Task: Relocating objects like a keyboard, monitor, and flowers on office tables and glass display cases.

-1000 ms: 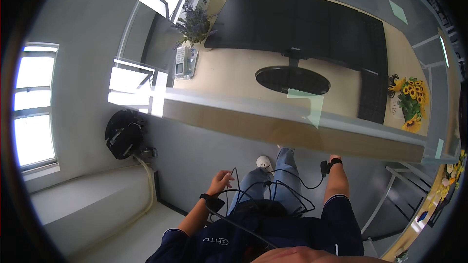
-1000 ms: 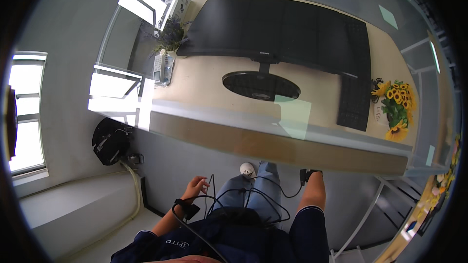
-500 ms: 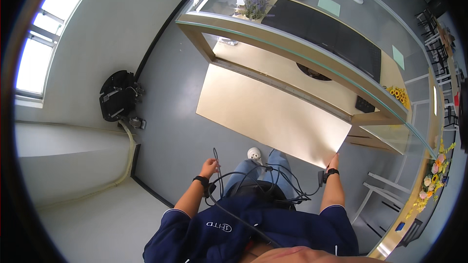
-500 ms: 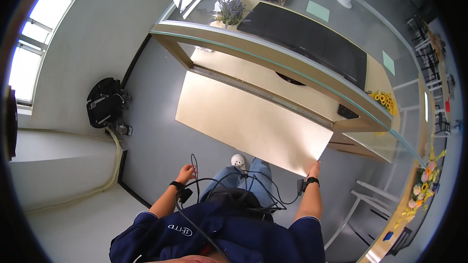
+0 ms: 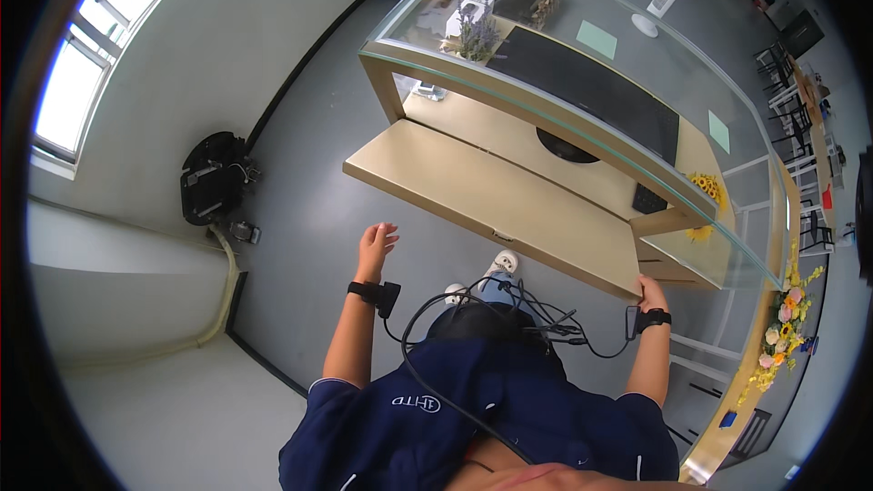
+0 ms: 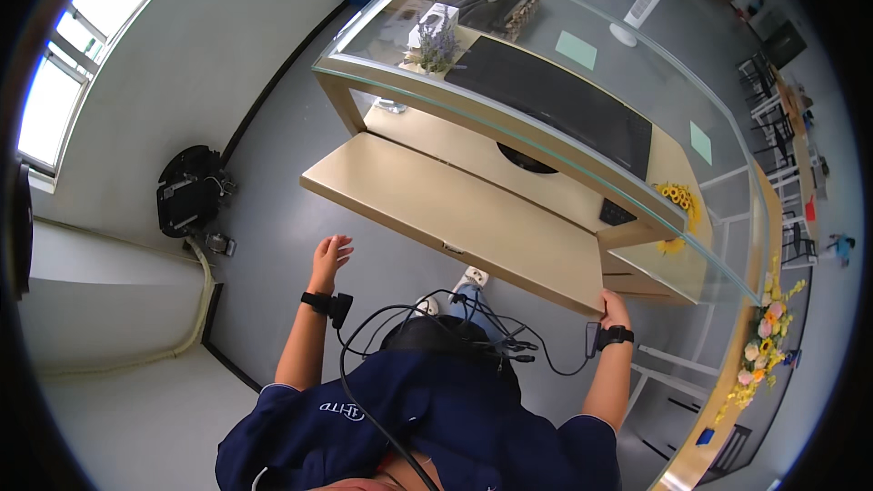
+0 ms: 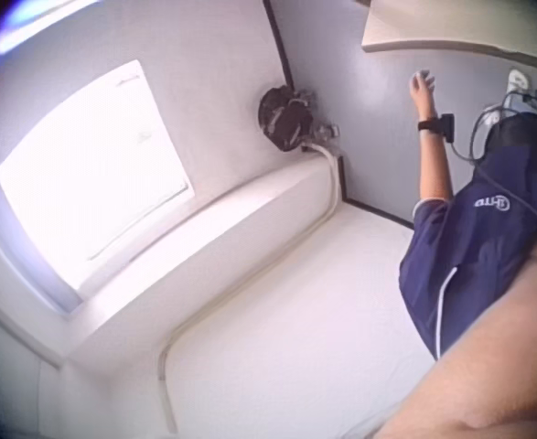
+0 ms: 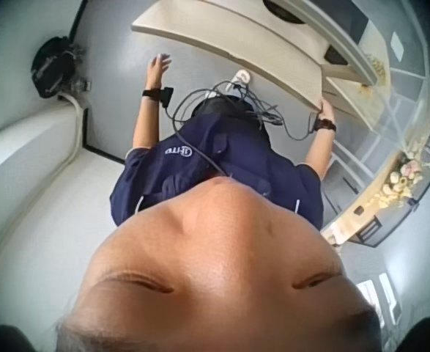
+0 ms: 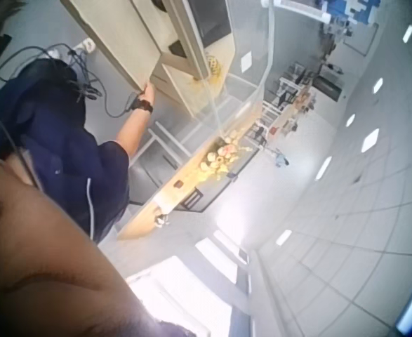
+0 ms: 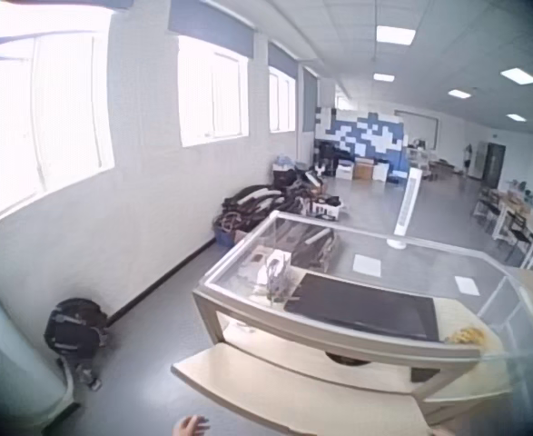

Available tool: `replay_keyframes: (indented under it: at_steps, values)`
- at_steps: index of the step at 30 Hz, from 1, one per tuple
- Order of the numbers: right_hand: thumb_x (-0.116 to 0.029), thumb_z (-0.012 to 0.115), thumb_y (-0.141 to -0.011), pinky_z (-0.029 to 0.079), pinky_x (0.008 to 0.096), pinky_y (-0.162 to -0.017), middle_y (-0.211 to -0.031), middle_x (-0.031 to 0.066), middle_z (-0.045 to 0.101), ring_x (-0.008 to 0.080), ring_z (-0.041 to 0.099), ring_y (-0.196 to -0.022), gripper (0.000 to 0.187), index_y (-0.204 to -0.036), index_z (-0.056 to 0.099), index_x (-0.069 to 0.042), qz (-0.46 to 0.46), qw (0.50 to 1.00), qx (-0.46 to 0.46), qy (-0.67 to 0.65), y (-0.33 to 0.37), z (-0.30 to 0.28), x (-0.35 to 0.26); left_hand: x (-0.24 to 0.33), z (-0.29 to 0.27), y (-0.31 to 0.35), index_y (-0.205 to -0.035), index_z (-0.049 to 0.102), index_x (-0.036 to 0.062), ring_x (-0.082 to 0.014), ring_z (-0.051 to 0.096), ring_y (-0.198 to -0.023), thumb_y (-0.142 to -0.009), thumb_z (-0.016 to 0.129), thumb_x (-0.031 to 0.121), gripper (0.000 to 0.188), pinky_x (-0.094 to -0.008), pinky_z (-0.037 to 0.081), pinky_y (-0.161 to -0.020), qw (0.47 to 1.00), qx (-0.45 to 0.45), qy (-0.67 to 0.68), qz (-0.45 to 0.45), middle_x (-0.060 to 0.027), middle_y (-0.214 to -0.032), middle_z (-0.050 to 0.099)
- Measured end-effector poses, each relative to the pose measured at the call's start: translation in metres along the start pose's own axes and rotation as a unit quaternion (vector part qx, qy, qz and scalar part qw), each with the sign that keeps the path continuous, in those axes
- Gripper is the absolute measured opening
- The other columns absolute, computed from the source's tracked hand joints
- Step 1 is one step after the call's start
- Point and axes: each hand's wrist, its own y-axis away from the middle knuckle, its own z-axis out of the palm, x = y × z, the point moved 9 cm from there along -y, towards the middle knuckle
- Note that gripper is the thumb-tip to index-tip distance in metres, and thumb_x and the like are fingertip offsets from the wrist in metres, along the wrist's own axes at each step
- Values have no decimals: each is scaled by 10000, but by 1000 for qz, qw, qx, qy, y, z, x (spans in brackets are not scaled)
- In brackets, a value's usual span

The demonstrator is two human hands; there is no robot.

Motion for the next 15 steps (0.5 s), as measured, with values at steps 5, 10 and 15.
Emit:
replay_keyframes:
  at_steps: [5,10,15]
  values:
    - [-233,484,-819,413,292,-483,-751,28,555,151,524,-635,131,-846,518,-109,27,993,-10,-116,-9,-17,-26,51,93,-26,-1006,446,61,-193,564,-845,-878,323,430,410,-301,425,-737,995,-85,47,4,-90,-939,566]
    - [-246,507,-820,436,284,-559,-793,41,559,158,532,-697,169,-888,504,-90,27,966,94,-238,24,-2,-54,84,135,-54,-911,436,62,-204,566,-819,-878,304,451,411,-342,451,-746,995,-63,51,59,-77,-847,553]
    - [-381,505,-809,419,287,-648,-827,37,577,150,530,-716,302,-928,507,-103,-38,976,46,-211,24,5,-81,112,150,-67,-725,351,98,-205,589,-681,-865,355,448,377,-358,475,-712,997,-56,22,57,-102,-733,562]
